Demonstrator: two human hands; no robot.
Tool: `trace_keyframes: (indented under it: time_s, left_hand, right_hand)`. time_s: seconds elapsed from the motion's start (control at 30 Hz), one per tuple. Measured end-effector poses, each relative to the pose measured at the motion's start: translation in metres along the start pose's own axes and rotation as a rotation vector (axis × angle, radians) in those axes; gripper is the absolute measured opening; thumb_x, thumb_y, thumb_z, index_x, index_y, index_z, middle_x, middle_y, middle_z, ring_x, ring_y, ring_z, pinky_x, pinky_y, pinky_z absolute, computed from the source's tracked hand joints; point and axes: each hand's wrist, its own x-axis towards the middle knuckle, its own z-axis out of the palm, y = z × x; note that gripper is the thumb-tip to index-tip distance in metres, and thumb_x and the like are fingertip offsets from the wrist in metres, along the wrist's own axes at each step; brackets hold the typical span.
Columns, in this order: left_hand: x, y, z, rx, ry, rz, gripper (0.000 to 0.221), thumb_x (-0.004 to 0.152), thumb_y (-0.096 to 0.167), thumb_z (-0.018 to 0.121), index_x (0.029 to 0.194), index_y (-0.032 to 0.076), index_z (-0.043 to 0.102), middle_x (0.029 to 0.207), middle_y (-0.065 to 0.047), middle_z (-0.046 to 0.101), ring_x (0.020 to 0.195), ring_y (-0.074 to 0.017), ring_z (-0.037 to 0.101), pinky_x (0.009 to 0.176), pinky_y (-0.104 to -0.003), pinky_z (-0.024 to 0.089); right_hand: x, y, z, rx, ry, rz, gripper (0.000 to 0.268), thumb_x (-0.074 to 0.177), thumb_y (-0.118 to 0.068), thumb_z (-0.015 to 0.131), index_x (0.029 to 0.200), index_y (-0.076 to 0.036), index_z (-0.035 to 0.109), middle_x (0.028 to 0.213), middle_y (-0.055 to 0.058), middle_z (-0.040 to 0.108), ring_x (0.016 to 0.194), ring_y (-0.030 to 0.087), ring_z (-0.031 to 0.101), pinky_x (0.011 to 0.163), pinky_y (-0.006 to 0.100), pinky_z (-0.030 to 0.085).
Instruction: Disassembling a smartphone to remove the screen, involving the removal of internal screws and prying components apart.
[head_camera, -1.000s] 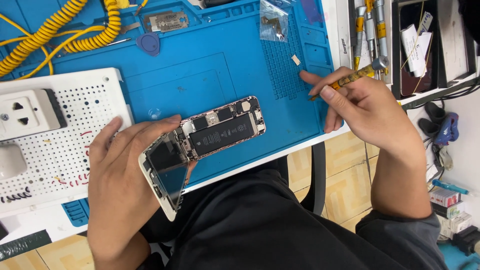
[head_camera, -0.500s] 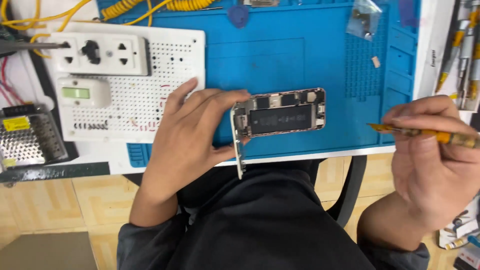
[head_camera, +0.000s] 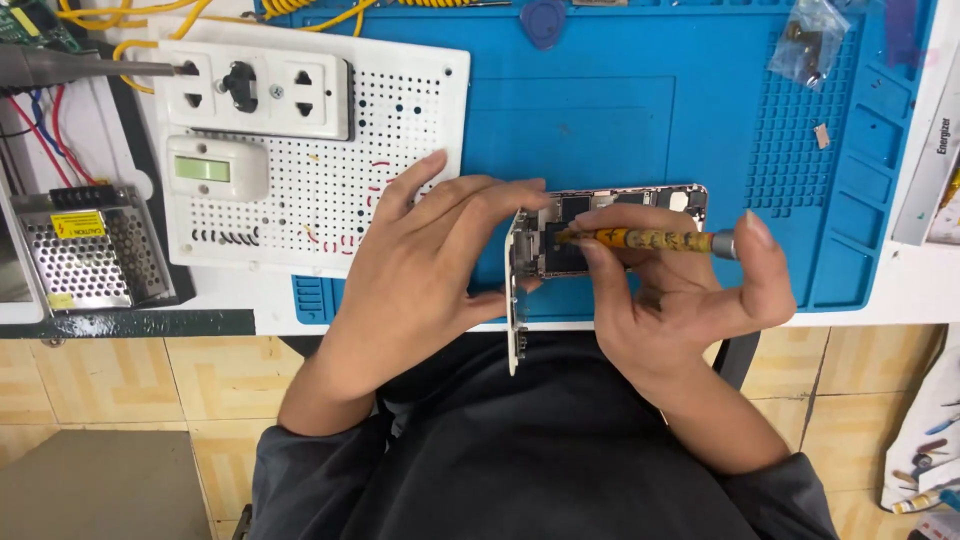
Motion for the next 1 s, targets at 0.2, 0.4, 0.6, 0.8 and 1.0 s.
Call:
trace_keyframes:
  time_s: [0.2, 0.4, 0.6, 0.8, 1.0]
  left_hand:
    - [0.002, -0.001, 0.001, 0.01, 0.014, -0.006, 0.054, 0.111, 0.038, 0.085, 0.147, 0.01, 0.056, 0.147, -0.006, 0.076, 0.131, -0.0278, 0.074, 0.131, -0.052, 0.037]
    - [0.004, -0.001, 0.0, 0.031, 0.018, -0.003, 0.049, 0.111, 0.031, 0.086, 0.146, 0.009, 0.059, 0.148, -0.01, 0.073, 0.133, -0.0302, 0.071, 0.13, -0.052, 0.041]
    - [0.005, -0.004, -0.002, 0.041, 0.0, 0.0, 0.045, 0.114, 0.033, 0.079, 0.147, 0.009, 0.06, 0.138, -0.01, 0.073, 0.128, -0.0306, 0.07, 0.129, -0.05, 0.042]
    - [0.005, -0.006, -0.004, 0.005, -0.035, -0.008, 0.044, 0.116, 0.035, 0.071, 0.149, 0.008, 0.06, 0.141, -0.01, 0.074, 0.131, -0.031, 0.07, 0.129, -0.051, 0.041]
    - [0.005, -0.007, -0.005, 0.025, -0.03, 0.003, 0.042, 0.117, 0.032, 0.072, 0.149, 0.008, 0.06, 0.142, -0.01, 0.074, 0.131, -0.0297, 0.072, 0.13, -0.051, 0.041]
  right_hand:
    - [0.009, -0.003, -0.016, 0.05, -0.033, 0.143, 0.096, 0.123, 0.027, 0.056, 0.177, -0.044, 0.018, 0.116, 0.049, 0.066, 0.107, 0.059, 0.077, 0.107, 0.064, 0.071]
    - [0.01, 0.003, -0.026, 0.055, -0.012, 0.28, 0.101, 0.138, 0.029, 0.057, 0.184, -0.053, 0.022, 0.131, 0.052, 0.069, 0.12, 0.062, 0.079, 0.117, 0.068, 0.075]
    - [0.019, 0.004, -0.02, -0.013, -0.023, 0.256, 0.099, 0.13, 0.029, 0.055, 0.178, -0.049, 0.02, 0.119, 0.053, 0.065, 0.108, 0.061, 0.076, 0.109, 0.068, 0.074]
    - [0.034, 0.004, -0.005, 0.011, -0.122, 0.16, 0.095, 0.113, 0.025, 0.054, 0.167, -0.044, 0.018, 0.113, 0.049, 0.059, 0.095, 0.055, 0.073, 0.088, 0.059, 0.072]
    - [0.033, 0.008, 0.001, -0.004, -0.108, 0.14, 0.089, 0.109, 0.029, 0.056, 0.16, -0.033, 0.017, 0.102, 0.047, 0.059, 0.083, 0.05, 0.075, 0.078, 0.05, 0.072]
